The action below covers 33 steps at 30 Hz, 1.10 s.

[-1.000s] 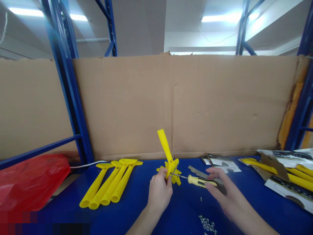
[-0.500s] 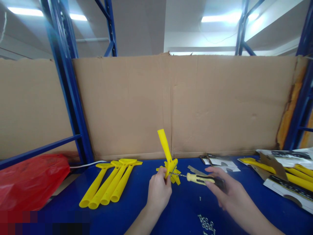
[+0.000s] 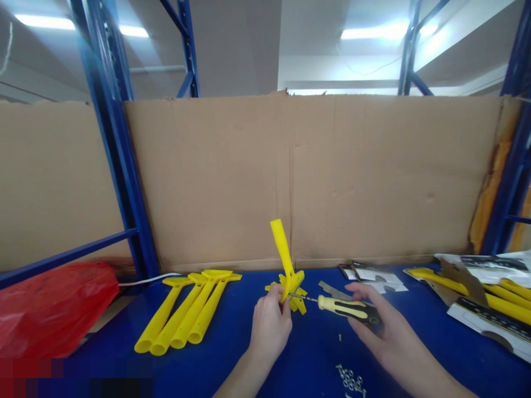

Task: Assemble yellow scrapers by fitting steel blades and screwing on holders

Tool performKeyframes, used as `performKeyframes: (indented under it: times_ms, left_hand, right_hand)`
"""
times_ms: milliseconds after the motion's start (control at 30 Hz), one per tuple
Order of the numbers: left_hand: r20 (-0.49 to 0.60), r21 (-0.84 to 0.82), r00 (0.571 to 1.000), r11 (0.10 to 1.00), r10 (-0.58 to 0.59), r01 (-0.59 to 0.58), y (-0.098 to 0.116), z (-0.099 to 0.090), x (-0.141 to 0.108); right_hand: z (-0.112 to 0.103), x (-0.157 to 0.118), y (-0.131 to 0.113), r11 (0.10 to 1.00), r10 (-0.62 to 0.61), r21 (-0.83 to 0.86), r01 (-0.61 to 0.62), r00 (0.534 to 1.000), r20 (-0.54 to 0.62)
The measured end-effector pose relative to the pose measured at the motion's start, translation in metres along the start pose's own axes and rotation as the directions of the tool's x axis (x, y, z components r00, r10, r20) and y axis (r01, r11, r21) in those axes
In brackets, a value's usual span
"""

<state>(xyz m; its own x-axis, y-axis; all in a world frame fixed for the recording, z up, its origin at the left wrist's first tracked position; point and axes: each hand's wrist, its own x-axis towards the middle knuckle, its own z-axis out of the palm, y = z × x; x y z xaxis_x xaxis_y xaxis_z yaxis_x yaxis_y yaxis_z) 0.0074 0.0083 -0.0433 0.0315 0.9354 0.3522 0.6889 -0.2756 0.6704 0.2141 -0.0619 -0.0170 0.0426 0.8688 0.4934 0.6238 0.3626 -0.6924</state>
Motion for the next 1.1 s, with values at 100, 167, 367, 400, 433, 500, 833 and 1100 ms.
performKeyframes:
  times_ms: [100,167,367,400,433,500,833,1100]
  left_hand:
    - [0.006,0.010,1.000,1.000,-0.001,0.001,-0.001,0.001,0.000]
    - [0.010,0.013,1.000,1.000,-0.005,0.005,-0.001,0.001,0.000]
    - [0.009,0.001,1.000,1.000,0.017,-0.017,0.000,0.000,0.000]
    - [0.009,-0.009,1.000,1.000,0.023,-0.023,0.000,0.000,0.000]
    - [0.009,-0.017,1.000,0.999,0.028,-0.028,0.000,0.000,0.001]
    - [0.006,-0.025,0.999,0.999,0.036,-0.036,-0.001,0.000,0.001]
    - [-0.007,-0.007,1.000,1.000,0.016,-0.017,-0.003,0.000,0.002]
    - [-0.088,-0.105,0.996,0.994,0.030,-0.040,0.000,-0.002,-0.001]
  right_hand:
    - [0.000,0.002,0.006,0.999,-0.010,-0.031,0.010,1.000,0.003]
    - [-0.001,0.003,0.007,0.998,-0.015,-0.053,0.014,1.000,-0.010]
    - [-0.006,0.003,0.000,0.988,-0.065,-0.139,0.068,0.998,0.025]
    - [-0.007,0.003,0.000,0.986,-0.065,-0.153,0.070,0.997,0.035]
    - [-0.007,0.002,-0.001,0.984,-0.061,-0.166,0.067,0.997,0.044]
    - [-0.008,0.002,-0.003,0.982,-0.040,-0.180,0.052,0.997,0.071]
    - [-0.007,0.000,-0.013,0.978,0.043,-0.208,-0.011,0.988,0.151]
    - [-0.003,0.000,-0.008,0.981,0.190,-0.068,-0.181,0.966,0.173]
